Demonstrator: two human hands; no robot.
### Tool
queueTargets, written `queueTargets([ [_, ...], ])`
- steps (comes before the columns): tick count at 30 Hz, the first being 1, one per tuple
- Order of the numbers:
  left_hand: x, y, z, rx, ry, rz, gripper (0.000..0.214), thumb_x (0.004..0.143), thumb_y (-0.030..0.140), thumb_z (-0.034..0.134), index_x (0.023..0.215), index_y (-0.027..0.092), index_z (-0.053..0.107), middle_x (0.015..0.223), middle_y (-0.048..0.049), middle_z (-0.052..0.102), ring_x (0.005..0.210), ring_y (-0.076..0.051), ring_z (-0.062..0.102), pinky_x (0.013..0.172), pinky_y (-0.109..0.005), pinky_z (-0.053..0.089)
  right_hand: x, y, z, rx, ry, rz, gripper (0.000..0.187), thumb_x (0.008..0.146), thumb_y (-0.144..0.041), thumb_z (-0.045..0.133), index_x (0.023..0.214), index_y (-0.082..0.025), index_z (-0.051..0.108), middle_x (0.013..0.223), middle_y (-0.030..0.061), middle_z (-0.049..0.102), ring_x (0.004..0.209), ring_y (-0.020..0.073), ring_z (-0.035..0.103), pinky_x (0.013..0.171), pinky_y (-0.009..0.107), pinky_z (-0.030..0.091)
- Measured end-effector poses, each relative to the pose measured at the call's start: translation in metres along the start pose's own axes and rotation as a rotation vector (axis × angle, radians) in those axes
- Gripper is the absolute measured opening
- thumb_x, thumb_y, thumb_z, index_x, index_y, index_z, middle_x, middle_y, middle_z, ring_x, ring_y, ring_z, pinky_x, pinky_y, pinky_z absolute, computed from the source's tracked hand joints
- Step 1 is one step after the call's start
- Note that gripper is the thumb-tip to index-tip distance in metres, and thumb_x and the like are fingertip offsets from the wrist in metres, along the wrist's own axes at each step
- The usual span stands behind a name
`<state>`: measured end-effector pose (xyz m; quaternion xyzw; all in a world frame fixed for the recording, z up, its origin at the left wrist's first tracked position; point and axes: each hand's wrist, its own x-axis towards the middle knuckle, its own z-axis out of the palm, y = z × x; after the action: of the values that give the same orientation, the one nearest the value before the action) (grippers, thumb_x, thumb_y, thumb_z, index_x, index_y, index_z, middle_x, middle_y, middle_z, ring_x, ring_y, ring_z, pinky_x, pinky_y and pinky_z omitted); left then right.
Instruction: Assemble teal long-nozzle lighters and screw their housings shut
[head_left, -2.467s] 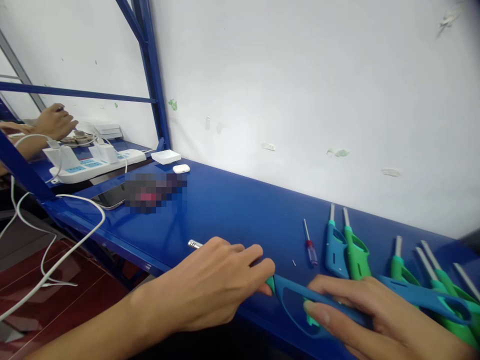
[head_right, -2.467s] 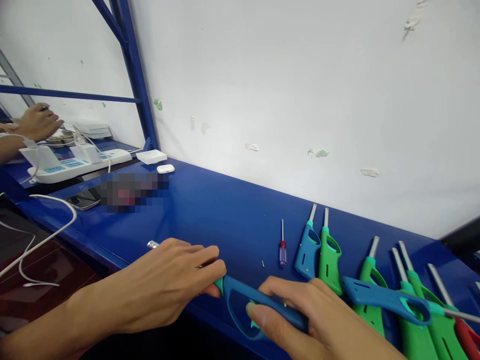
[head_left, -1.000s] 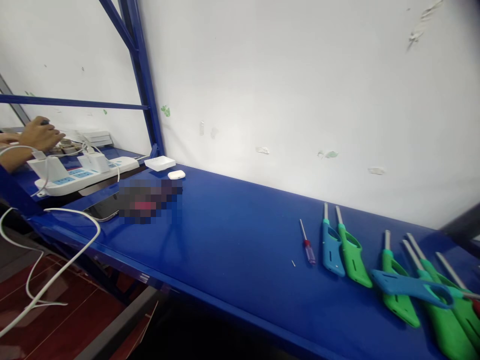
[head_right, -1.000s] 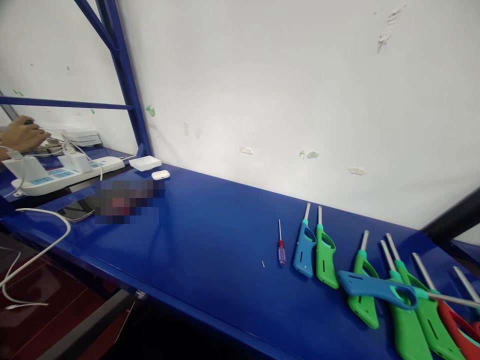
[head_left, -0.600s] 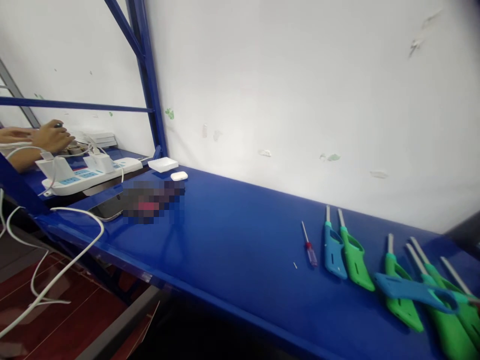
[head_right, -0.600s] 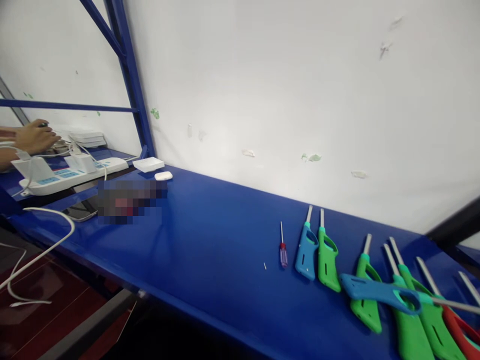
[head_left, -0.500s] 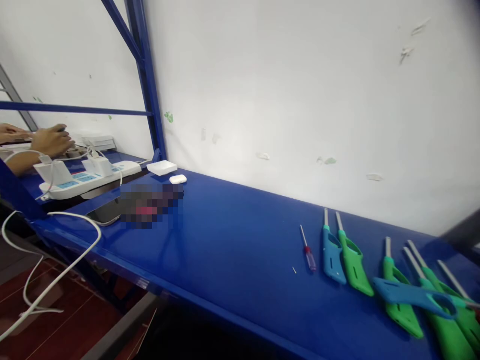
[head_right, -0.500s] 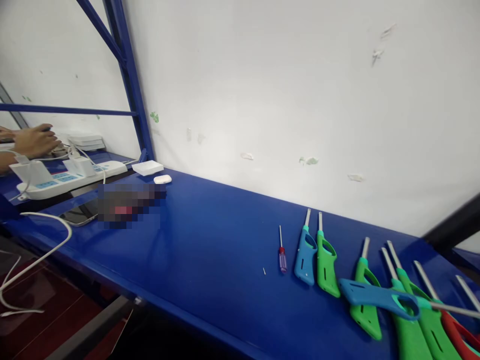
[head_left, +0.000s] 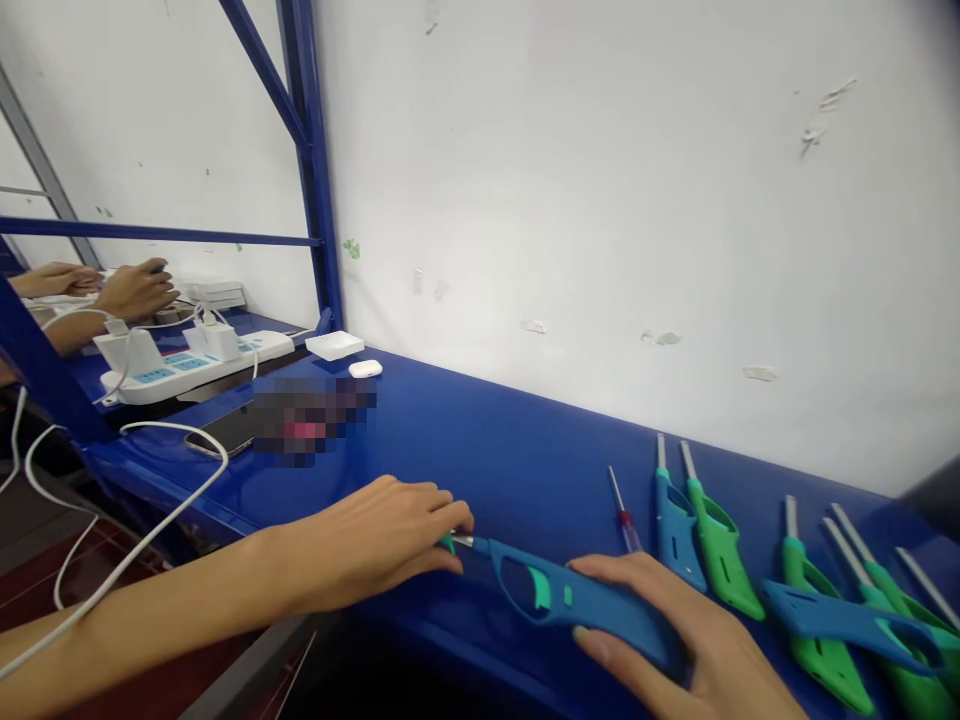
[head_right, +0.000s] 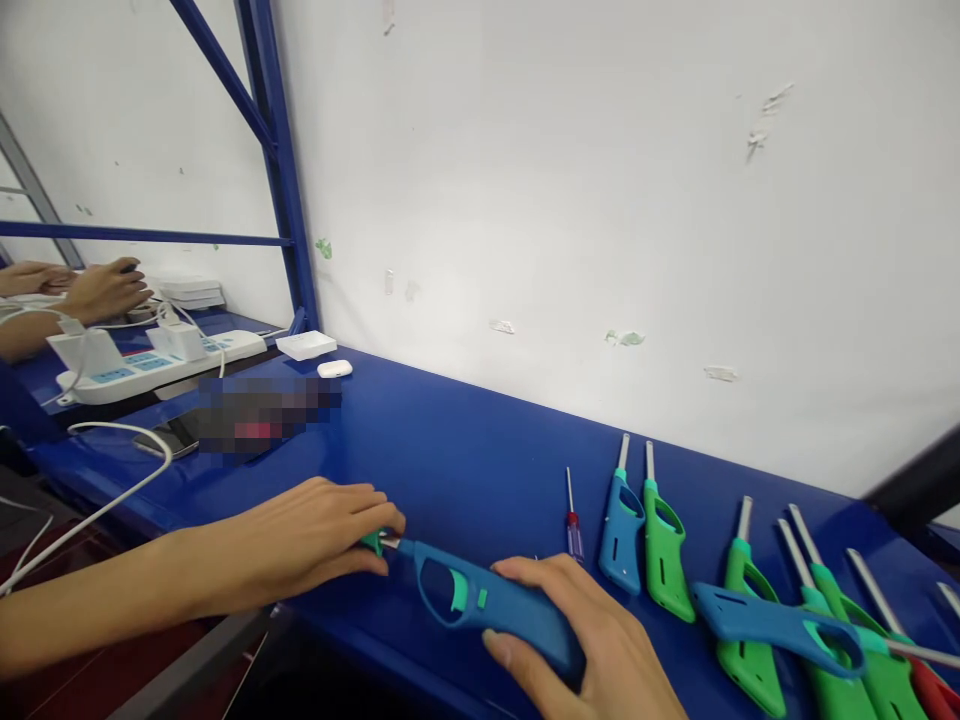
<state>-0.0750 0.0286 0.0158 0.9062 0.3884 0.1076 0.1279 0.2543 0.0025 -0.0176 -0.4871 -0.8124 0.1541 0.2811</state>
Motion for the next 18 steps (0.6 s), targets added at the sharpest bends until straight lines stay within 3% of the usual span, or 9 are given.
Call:
queueTargets([
  [2,-0.002,-0.011,0.001,-0.144,0.021,-0.032,0.042,0.104,0.047,0.068,0.141,0.029,0.062,0.131,-0.0075,0.071,0.126,-0.031,0.063,0.109,-0.044,0.044,0.005,0.003,0.013,-0.062,0.088,-0.04,0.029,0.097,-0.051,0.069,0.122,-0.038,0.078,0.118,-0.0008,0.082,0.101,0.024,0.082,0.08,0.023,0.066],
  [4,-0.004,-0.016,0.001,-0.322,0.046,-0.048,0.068,0.105,0.065,0.056,0.162,0.033,0.041,0.16,-0.011,0.053,0.146,-0.036,0.048,0.121,-0.054,0.033,0.005,0.006,0.025,-0.141,0.141,-0.072,0.031,0.1,-0.049,0.065,0.127,-0.037,0.076,0.121,-0.0001,0.081,0.102,0.0227,0.082,0.077,0.022,0.066],
  [6,-0.002,-0.016,-0.002,-0.495,0.049,-0.033,0.078,0.107,0.076,0.013,0.172,0.032,0.015,0.174,-0.0112,0.036,0.155,-0.035,0.04,0.12,-0.055,0.037,0.002,0.011,0.033,-0.226,0.158,-0.108,0.033,0.102,-0.048,0.064,0.131,-0.035,0.074,0.122,0.0014,0.081,0.102,0.0231,0.082,0.079,0.025,0.067],
  [7,0.0,-0.015,-0.004,-0.601,0.033,-0.011,0.085,0.103,0.073,-0.01,0.173,0.028,0.008,0.175,-0.0116,0.032,0.157,-0.033,0.039,0.118,-0.055,0.041,0.0,0.014,0.036,-0.262,0.157,-0.13,0.034,0.102,-0.048,0.064,0.132,-0.034,0.073,0.121,0.0023,0.081,0.101,0.0238,0.082,0.081,0.027,0.068],
  [9,0.007,-0.012,-0.007,-0.951,-0.03,0.043,0.101,0.094,0.067,-0.031,0.172,0.016,0.006,0.175,-0.015,0.032,0.159,-0.031,0.036,0.118,-0.055,0.042,-0.003,0.022,0.04,-0.316,0.149,-0.172,0.036,0.102,-0.049,0.064,0.132,-0.032,0.073,0.12,0.0033,0.081,0.103,0.0251,0.081,0.086,0.031,0.068],
  [13,0.017,-0.01,-0.006,-1.737,-0.178,0.111,0.115,0.096,0.085,-0.007,0.168,-0.001,0.019,0.175,-0.0221,0.027,0.163,-0.034,0.024,0.129,-0.056,0.026,-0.006,0.031,0.04,-0.374,0.148,-0.214,0.036,0.104,-0.048,0.062,0.135,-0.033,0.07,0.122,0.0014,0.081,0.105,0.024,0.081,0.087,0.033,0.068],
  [18,0.019,-0.011,0.0,-1.844,-0.234,0.134,0.113,0.097,0.084,-0.003,0.167,-0.002,0.019,0.174,-0.0229,0.028,0.163,-0.034,0.024,0.128,-0.059,0.022,-0.004,0.026,0.041,-0.396,0.17,-0.189,0.036,0.105,-0.048,0.061,0.137,-0.033,0.068,0.122,0.0026,0.08,0.105,0.0248,0.081,0.085,0.034,0.069],
])
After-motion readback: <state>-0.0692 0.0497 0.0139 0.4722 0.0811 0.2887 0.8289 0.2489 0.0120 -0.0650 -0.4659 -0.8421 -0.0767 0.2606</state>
